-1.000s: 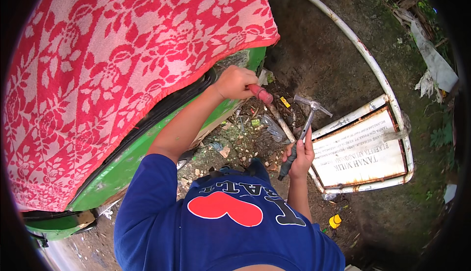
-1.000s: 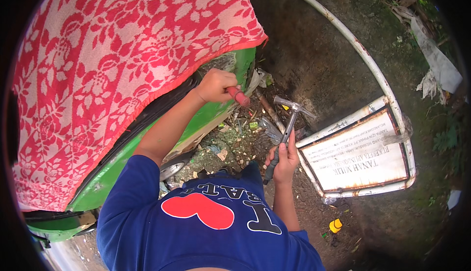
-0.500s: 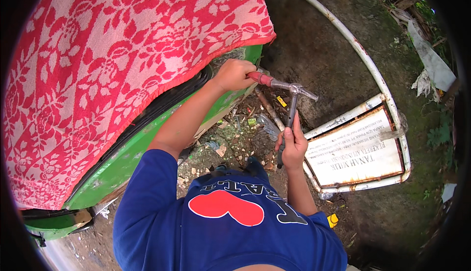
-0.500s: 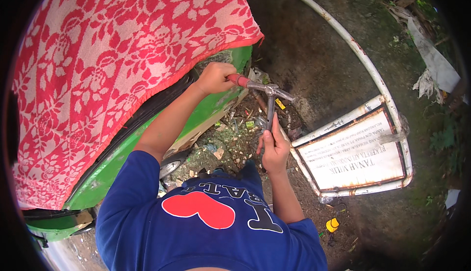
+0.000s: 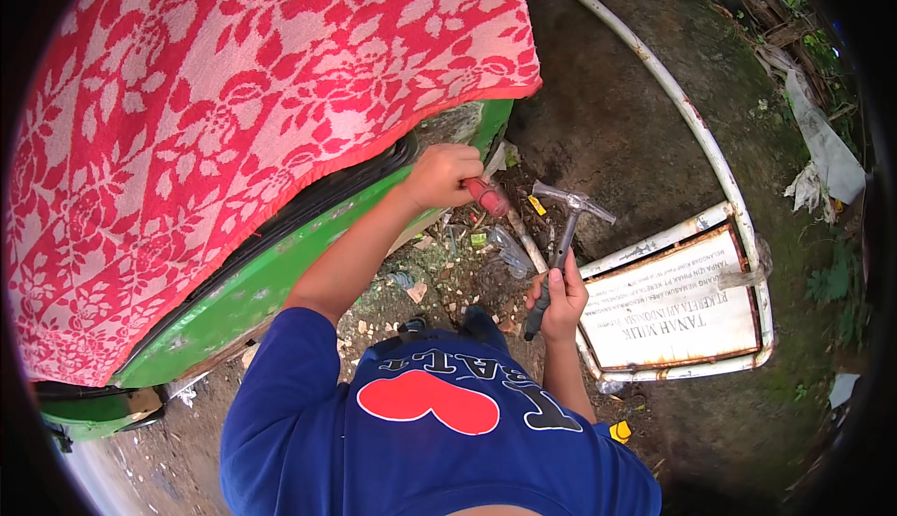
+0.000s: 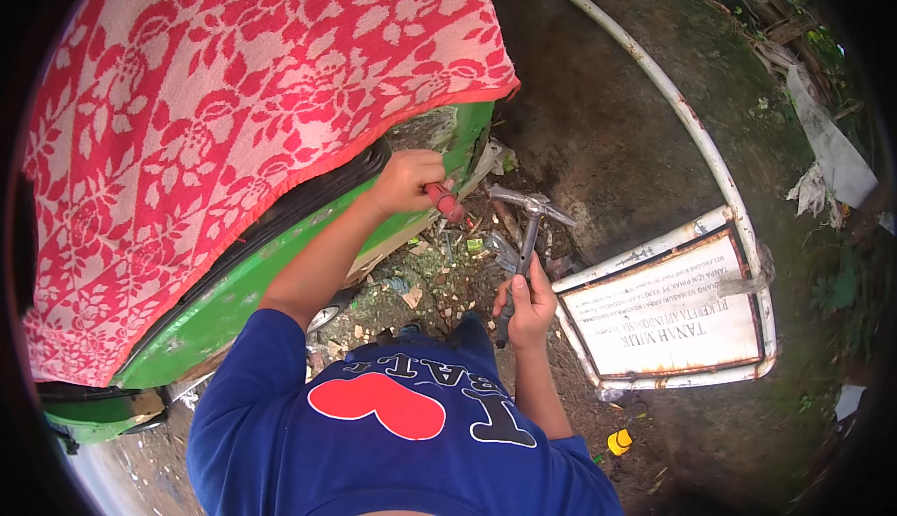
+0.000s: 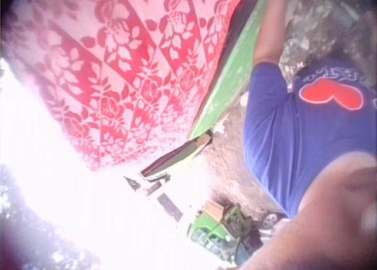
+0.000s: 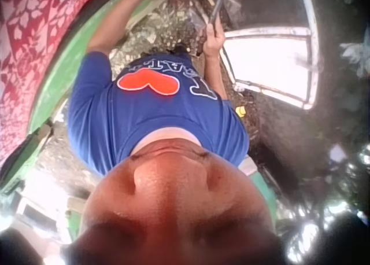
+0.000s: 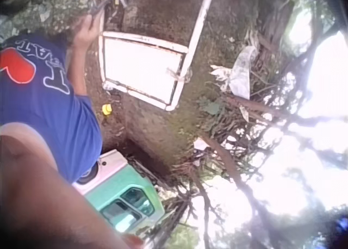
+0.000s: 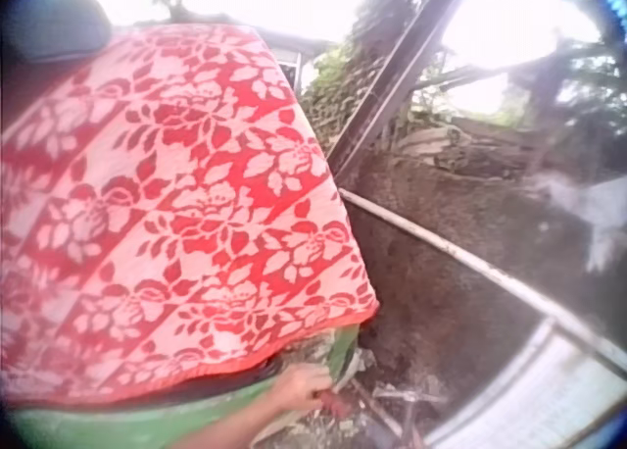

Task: The person uses a hammer and a screwdriver to repeatedly strike and pry at a small area on the side of a green vehicle. The person holds the screwdriver against the vehicle surface and taps it with the hammer, occasionally adjusting the tool's position.

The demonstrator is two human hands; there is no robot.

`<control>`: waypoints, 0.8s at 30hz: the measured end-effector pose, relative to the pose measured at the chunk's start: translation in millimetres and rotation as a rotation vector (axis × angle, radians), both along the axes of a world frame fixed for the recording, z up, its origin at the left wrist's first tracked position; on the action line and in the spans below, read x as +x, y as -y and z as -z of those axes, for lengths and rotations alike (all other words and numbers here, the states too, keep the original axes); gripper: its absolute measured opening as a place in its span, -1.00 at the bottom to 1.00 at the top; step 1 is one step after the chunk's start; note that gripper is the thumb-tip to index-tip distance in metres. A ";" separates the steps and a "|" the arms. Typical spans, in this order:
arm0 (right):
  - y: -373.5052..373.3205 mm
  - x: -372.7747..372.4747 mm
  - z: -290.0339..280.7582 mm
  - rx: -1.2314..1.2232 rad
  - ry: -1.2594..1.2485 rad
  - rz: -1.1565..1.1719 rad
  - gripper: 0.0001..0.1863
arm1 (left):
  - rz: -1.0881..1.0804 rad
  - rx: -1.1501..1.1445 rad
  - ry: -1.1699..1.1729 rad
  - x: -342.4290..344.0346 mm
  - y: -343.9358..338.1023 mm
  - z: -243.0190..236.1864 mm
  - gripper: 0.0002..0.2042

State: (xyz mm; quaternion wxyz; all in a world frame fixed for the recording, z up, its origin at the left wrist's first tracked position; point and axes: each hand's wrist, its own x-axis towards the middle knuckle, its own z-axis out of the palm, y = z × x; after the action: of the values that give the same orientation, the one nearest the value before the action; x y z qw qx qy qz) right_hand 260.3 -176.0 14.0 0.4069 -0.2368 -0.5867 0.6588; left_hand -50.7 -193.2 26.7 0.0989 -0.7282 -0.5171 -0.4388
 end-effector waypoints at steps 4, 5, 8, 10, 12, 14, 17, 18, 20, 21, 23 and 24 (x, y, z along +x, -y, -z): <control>-1.5 -2.2 -3.9 -0.064 0.021 -0.037 -0.56 | 0.037 0.064 0.063 -3.0 9.0 9.1 -0.72; -1.8 -0.6 -4.7 -0.078 0.034 -0.044 -0.59 | 0.055 0.091 0.093 -1.9 12.6 7.5 -0.69; 0.2 4.7 -4.2 -0.123 0.062 -0.029 -0.67 | 0.086 0.040 0.216 -0.8 28.6 20.2 -0.73; 2.6 10.0 1.6 -0.115 0.070 -0.027 -0.63 | 0.108 0.033 0.301 -0.4 42.5 29.1 -0.74; 7.1 13.1 3.0 -0.123 0.134 -0.003 -0.55 | 0.092 -0.025 0.361 0.0 60.0 47.5 -0.75; 10.3 14.3 4.8 -0.133 0.177 0.009 -0.54 | 0.039 -0.054 0.418 0.9 72.5 67.6 -0.75; 18.1 8.7 8.1 -0.226 0.187 0.027 -0.49 | 0.010 -0.108 0.534 3.6 86.1 82.6 -0.75; 21.8 6.4 8.1 -0.253 0.196 0.042 -0.49 | -0.005 -0.123 0.578 6.1 90.3 84.7 -0.73; 27.1 -0.6 7.2 -0.253 0.205 0.041 -0.48 | 0.018 -0.180 0.735 8.5 99.6 90.7 -0.66; 29.1 -3.1 7.3 -0.252 0.211 0.039 -0.47 | 0.028 -0.208 0.814 10.6 105.7 93.7 -0.62; 28.0 -2.6 9.3 -0.222 0.199 -0.007 -0.48 | -0.015 -0.227 0.737 9.0 121.4 92.2 -0.62; 26.7 -1.4 9.5 -0.206 0.193 -0.030 -0.49 | -0.037 -0.236 0.699 9.3 130.2 91.6 -0.62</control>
State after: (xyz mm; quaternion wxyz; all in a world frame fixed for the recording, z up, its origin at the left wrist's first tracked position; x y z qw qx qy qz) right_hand 258.9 -202.7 4.5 0.3122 -0.3309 -0.5559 0.6957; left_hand -41.4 -323.4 -64.8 -0.1603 -0.5312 -0.5798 -0.5966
